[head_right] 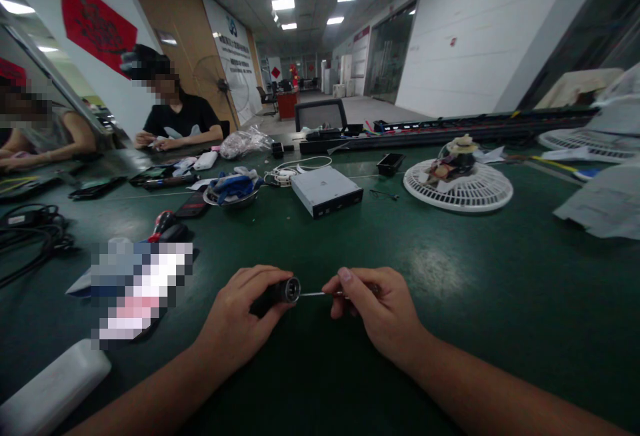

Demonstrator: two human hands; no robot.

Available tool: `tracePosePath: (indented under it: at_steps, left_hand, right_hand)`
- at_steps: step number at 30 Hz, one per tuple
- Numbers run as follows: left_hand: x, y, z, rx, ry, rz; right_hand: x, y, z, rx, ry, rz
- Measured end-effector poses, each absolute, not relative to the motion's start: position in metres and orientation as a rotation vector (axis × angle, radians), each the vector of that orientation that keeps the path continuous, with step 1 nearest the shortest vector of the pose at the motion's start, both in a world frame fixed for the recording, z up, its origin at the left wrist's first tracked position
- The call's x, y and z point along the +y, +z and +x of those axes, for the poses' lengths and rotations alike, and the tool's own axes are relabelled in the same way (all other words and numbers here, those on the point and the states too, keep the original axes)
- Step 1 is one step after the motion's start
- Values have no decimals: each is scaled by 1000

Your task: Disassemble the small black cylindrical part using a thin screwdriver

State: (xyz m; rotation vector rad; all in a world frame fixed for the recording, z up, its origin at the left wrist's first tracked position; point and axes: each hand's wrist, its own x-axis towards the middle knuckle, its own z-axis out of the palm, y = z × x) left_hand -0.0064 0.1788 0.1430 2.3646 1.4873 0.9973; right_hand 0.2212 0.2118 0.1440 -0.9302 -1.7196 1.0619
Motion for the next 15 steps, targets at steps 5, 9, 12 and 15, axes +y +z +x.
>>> tracePosePath:
  at_steps: [5, 9, 12, 15]
  left_hand:
    - [180, 142, -8, 1529, 988, 2329]
    - [180, 140, -8, 1549, 985, 2347]
    - [180, 140, -7, 1513, 971, 2385]
    - [179, 141, -6, 1478, 976, 2397]
  right_hand:
    - [209, 146, 218, -1795, 1005, -850]
    - [206, 149, 216, -1823, 826, -975]
    - [206, 151, 217, -1834, 783, -1011]
    - [207, 149, 220, -1856, 824, -949]
